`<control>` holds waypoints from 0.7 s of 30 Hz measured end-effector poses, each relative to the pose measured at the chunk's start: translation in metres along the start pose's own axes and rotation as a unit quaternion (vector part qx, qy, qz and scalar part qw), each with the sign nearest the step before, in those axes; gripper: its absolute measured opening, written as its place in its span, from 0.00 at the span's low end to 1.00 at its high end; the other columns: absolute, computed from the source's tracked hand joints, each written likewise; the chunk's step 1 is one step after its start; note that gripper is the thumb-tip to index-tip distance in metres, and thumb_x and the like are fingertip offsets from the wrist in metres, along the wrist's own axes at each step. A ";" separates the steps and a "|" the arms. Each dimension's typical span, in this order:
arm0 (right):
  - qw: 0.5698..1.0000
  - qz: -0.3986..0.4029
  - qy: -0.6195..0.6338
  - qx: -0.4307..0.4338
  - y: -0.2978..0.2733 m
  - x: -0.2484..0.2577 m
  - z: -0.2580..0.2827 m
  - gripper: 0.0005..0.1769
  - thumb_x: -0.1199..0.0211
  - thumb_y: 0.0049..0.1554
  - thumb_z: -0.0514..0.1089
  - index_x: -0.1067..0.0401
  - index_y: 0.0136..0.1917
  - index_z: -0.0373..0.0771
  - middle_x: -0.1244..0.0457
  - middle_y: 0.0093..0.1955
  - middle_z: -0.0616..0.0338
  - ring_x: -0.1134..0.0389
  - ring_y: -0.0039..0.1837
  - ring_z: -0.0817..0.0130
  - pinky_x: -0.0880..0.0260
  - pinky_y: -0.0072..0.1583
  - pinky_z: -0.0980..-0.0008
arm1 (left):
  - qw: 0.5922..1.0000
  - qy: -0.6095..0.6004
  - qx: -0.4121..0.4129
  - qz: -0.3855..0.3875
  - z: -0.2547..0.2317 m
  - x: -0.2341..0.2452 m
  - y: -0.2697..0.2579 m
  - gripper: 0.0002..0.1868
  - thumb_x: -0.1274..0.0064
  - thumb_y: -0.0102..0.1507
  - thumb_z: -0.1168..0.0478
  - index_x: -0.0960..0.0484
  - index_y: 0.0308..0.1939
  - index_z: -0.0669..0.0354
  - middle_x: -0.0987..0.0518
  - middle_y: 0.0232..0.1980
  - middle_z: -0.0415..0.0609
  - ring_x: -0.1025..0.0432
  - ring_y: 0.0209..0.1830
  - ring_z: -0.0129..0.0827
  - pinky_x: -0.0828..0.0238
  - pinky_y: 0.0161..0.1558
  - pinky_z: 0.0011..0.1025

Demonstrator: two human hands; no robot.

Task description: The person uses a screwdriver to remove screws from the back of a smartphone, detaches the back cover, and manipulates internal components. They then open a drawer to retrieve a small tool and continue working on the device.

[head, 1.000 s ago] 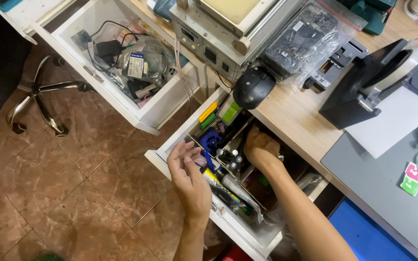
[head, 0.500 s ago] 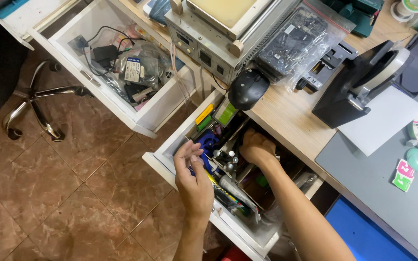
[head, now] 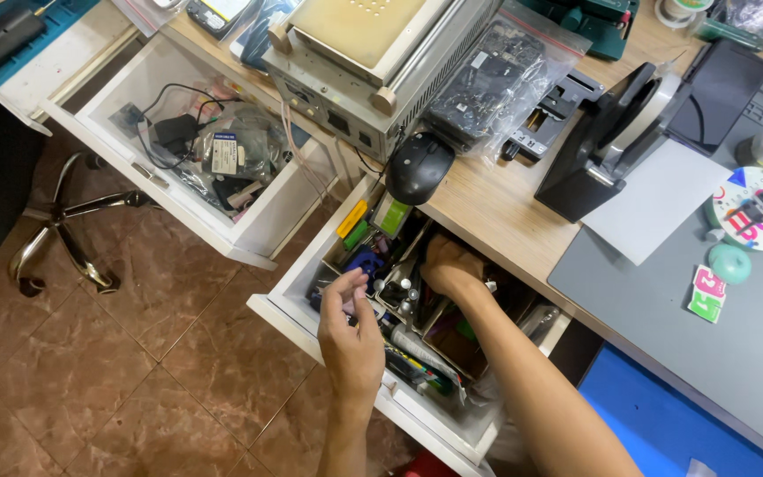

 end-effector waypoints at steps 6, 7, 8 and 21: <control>0.999 -0.036 0.040 -0.005 -0.044 0.031 0.006 0.27 0.40 0.63 0.59 0.31 0.67 0.40 0.32 0.64 0.46 0.30 0.66 0.45 0.25 0.59 0.49 | 0.997 0.059 -0.015 0.040 0.003 -0.002 0.001 0.12 0.52 0.70 0.64 0.18 0.56 0.57 0.14 0.54 0.47 0.20 0.53 0.36 0.20 0.55 0.34; 0.999 -0.034 0.035 0.000 -0.049 0.028 0.000 0.27 0.40 0.63 0.59 0.31 0.67 0.40 0.32 0.64 0.46 0.30 0.66 0.45 0.25 0.59 0.49 | 0.998 0.060 -0.010 0.035 0.005 -0.001 0.002 0.12 0.52 0.70 0.64 0.18 0.56 0.57 0.14 0.54 0.47 0.20 0.53 0.36 0.20 0.55 0.34; 0.996 -0.071 0.045 0.017 -0.054 0.027 -0.004 0.28 0.38 0.60 0.59 0.31 0.64 0.37 0.30 0.57 0.45 0.28 0.59 0.42 0.25 0.55 0.48 | 0.998 0.047 -0.019 0.023 0.006 0.000 0.003 0.13 0.53 0.69 0.65 0.18 0.56 0.57 0.14 0.54 0.47 0.20 0.53 0.37 0.21 0.55 0.34; 0.936 0.098 0.208 0.268 -0.150 0.049 -0.010 0.15 0.39 0.61 0.48 0.17 0.58 0.57 0.26 0.68 0.71 0.26 0.71 0.71 0.35 0.75 0.64 | 0.999 -0.014 -0.001 -0.040 0.009 0.006 0.013 0.15 0.60 0.71 0.68 0.21 0.57 0.63 0.14 0.51 0.52 0.17 0.50 0.37 0.19 0.55 0.32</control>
Point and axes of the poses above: each hand's wrist, its own y-axis towards the middle knuckle, its own x-axis out of the back of the hand, z = x × y, the point moved 4 cm from there along y, towards the middle knuckle
